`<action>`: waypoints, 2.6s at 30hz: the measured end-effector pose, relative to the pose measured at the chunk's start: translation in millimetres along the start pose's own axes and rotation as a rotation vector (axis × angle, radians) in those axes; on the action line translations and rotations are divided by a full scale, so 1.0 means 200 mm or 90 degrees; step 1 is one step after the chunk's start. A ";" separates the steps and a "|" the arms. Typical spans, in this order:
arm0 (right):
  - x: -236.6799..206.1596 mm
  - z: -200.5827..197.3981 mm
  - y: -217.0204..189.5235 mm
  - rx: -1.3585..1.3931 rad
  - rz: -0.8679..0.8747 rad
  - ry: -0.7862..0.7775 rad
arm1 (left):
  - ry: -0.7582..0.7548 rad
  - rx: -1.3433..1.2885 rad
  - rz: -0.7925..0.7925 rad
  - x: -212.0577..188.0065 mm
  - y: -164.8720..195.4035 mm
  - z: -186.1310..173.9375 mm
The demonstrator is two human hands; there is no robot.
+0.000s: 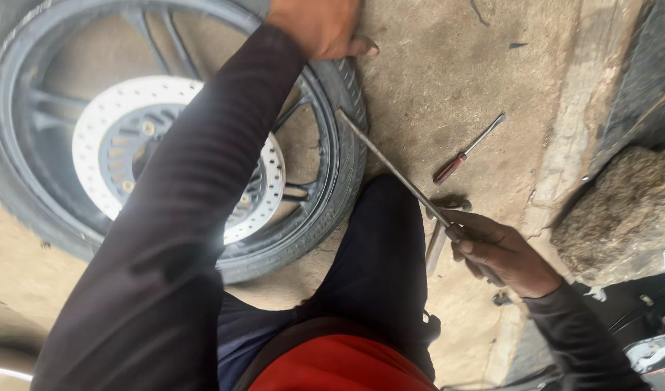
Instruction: The person sits on the ground with a motorcycle wheel and works the tire off the rim. They use a screwdriver-like pry tool to lever the tire bead, tap the tire with a hammer, rotate the wheel, and repeatedly pry the bead over the rim edge, at one point using a long metal rod for leverage.
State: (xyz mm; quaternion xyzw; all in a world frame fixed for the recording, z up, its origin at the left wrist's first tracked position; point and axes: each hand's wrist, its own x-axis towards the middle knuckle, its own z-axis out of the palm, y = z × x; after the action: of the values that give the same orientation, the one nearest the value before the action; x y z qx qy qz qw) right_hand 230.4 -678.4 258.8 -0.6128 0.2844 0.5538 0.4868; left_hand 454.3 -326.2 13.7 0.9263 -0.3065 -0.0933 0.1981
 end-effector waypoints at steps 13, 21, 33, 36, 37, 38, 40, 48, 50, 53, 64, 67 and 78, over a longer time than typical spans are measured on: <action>0.26 -0.33 -0.58 -0.126 0.210 -0.119 | -0.119 -0.013 -0.119 0.07 0.01 -0.16; 0.37 -0.20 -0.96 0.037 0.194 -0.202 | -0.230 0.006 -0.130 0.09 0.01 -0.13; 0.18 0.12 -0.85 0.029 0.292 0.030 | -0.163 -0.052 -0.168 0.07 0.02 -0.13; 0.06 0.27 -0.75 0.272 0.372 0.012 | -0.118 -0.052 -0.174 0.06 0.02 -0.11; 0.05 0.32 -0.75 0.288 0.391 0.026 | -0.110 -0.034 -0.177 0.06 0.02 -0.10; 0.06 0.40 -0.76 0.303 0.407 0.034 | -0.103 -0.010 -0.181 0.06 0.02 -0.10; 0.08 0.51 -0.83 0.312 0.416 0.071 | -0.146 -0.061 -0.206 0.06 0.02 -0.10; 0.09 0.51 -0.98 0.199 0.328 0.058 | -0.113 -0.014 -0.210 0.07 0.02 -0.14; 0.06 0.38 -0.93 0.198 0.303 0.013 | -0.100 -0.044 -0.220 0.05 0.03 -0.14; 0.04 0.27 -0.86 0.215 0.291 -0.084 | -0.112 -0.039 -0.210 0.02 0.04 -0.13; 0.01 0.83 -0.98 0.193 0.417 0.215 | -0.040 -0.071 -0.195 0.01 0.04 -0.08; 0.01 0.97 -0.91 0.209 0.433 0.273 | -0.048 -0.106 -0.205 0.02 0.04 -0.07; 0.02 1.30 -0.58 0.439 0.207 0.295 | -0.045 -0.115 -0.245 0.02 0.08 -0.03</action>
State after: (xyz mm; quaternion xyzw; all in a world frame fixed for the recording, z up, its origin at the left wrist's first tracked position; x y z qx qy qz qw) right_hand 229.8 -399.3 310.4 -0.4701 0.6467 0.3440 0.4924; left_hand 450.8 -339.1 25.6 0.9423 -0.1212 -0.1892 0.2482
